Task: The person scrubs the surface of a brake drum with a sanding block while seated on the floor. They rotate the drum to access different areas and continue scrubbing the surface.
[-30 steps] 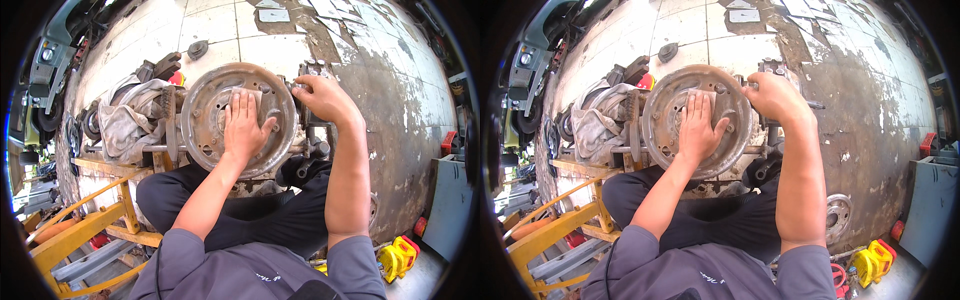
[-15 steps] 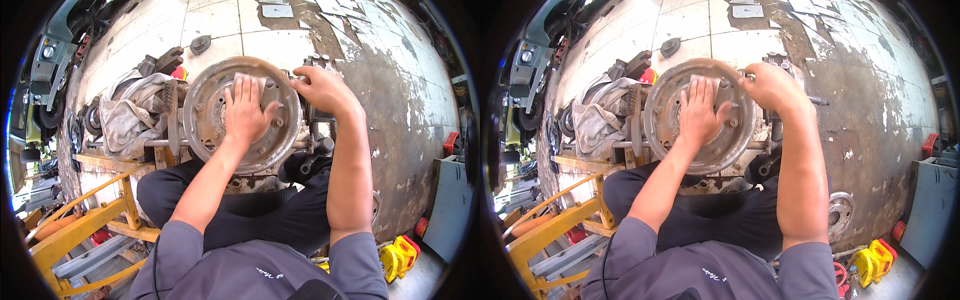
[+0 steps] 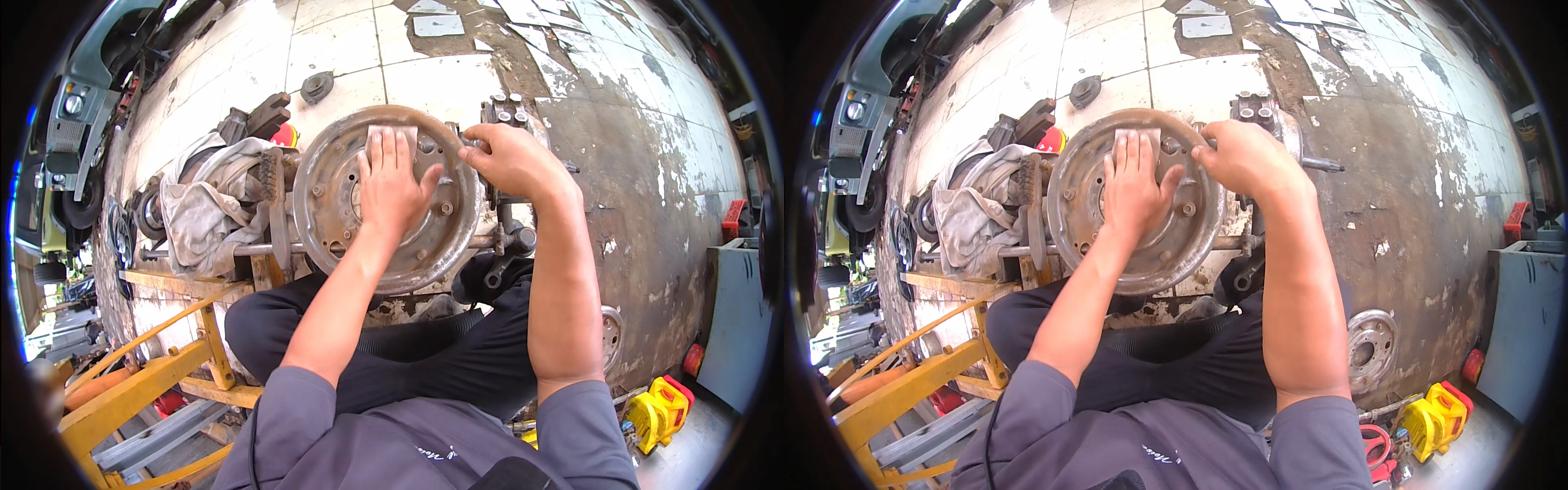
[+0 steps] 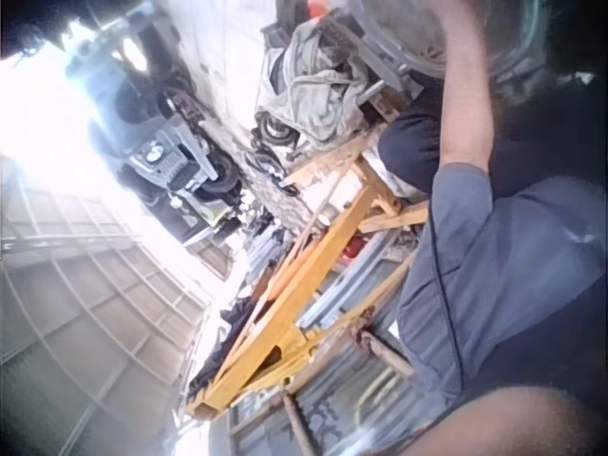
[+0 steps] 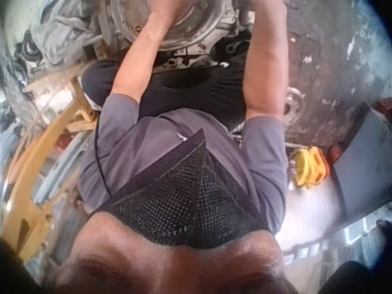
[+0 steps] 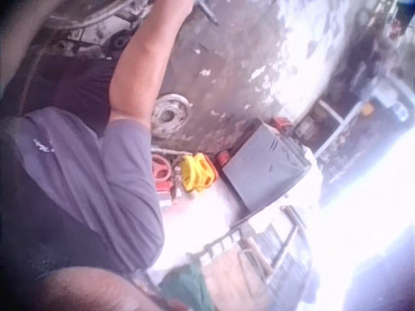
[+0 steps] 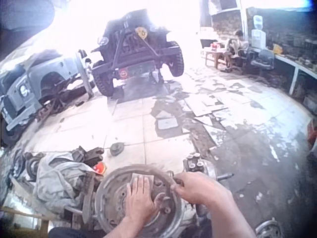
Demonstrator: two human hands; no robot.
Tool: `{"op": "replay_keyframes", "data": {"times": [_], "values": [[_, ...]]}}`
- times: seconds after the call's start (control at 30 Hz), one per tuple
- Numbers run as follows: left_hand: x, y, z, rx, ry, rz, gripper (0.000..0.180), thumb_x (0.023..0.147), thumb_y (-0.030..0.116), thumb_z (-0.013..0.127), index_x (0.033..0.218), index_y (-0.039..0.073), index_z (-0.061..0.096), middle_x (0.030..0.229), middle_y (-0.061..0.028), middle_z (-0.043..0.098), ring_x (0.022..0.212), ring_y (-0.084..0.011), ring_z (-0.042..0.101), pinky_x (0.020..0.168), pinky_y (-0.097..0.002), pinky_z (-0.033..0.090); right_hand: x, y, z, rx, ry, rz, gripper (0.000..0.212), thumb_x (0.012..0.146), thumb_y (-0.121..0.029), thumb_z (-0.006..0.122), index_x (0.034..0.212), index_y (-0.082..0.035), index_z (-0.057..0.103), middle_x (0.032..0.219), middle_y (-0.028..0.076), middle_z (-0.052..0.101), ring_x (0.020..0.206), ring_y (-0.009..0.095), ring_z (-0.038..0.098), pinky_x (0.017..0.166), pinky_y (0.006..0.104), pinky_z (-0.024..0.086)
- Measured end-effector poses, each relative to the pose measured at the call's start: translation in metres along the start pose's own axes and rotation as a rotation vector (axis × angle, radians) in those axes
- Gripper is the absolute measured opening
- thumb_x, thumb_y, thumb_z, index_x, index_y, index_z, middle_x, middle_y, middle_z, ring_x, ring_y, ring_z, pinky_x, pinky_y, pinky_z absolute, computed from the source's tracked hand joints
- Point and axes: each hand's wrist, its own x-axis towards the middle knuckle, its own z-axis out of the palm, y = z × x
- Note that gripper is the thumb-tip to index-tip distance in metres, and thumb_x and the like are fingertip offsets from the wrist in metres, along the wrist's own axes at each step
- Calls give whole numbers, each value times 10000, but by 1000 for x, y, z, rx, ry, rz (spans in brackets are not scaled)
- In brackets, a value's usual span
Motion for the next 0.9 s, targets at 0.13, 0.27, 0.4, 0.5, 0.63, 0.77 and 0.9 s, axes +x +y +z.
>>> {"op": "replay_keyframes", "data": {"times": [0.13, 0.27, 0.4, 0.5, 0.63, 0.77, 0.9], "values": [[-35, 6, -1, -2, 12, 37, 837, 985, 599, 466, 1501, -53, 374, 1573, -268, 344, 1488, -416, 285, 1179, -627, 206, 1, -4, -1, -14, 0, 6, 358, 940, -305, 640, 1188, -52, 693, 1144, 215, 700, 1114, 377, 649, 959, 459, 507], [-2, 2, -3, -17, -19, -7, 838, 987, 597, 465, 1506, -53, 366, 1573, -254, 356, 1494, -415, 274, 1184, -617, 202, 6, -7, 3, -24, -16, -30, 361, 934, -299, 648, 1193, -53, 692, 1154, 217, 696, 1117, 378, 648, 963, 461, 506], [-12, 5, -4, -38, -19, 8, 864, 983, 618, 463, 1504, -63, 362, 1574, -263, 348, 1496, -407, 271, 1185, -613, 202, 6, -8, 9, -24, -4, -18, 404, 941, -308, 646, 1252, -51, 669, 1116, 213, 711, 1067, 363, 673, 937, 443, 517], [-33, 4, -4, -44, 3, 39, 866, 980, 623, 464, 1499, -64, 367, 1571, -266, 352, 1497, -399, 275, 1178, -629, 205, 6, -10, 8, -38, 9, -40, 423, 941, -308, 646, 1272, -46, 660, 1137, 218, 706, 1090, 361, 670, 953, 438, 515], [-2, -1, -1, -25, -8, -1, 877, 981, 636, 443, 1509, -59, 358, 1578, -261, 346, 1511, -384, 251, 1186, -628, 190, 8, -14, 5, -43, -38, -39, 411, 934, -294, 644, 1266, -53, 669, 1175, 216, 692, 1132, 366, 648, 982, 448, 506], [-14, 3, 1, -65, -4, 7, 912, 967, 661, 450, 1521, -56, 345, 1592, -249, 329, 1518, -372, 238, 1201, -621, 152, -1, -11, 4, 2, -32, 6, 413, 933, -299, 638, 1274, -67, 667, 1190, 220, 686, 1142, 363, 645, 989, 449, 501], [-30, -4, -11, -43, -44, 70, 889, 969, 641, 476, 1527, -39, 348, 1610, -228, 309, 1524, -365, 229, 1191, -650, 133, -1, -10, -2, -22, -12, 3, 401, 943, -304, 628, 1261, -64, 671, 1169, 222, 692, 1127, 375, 648, 976, 457, 503]]}}
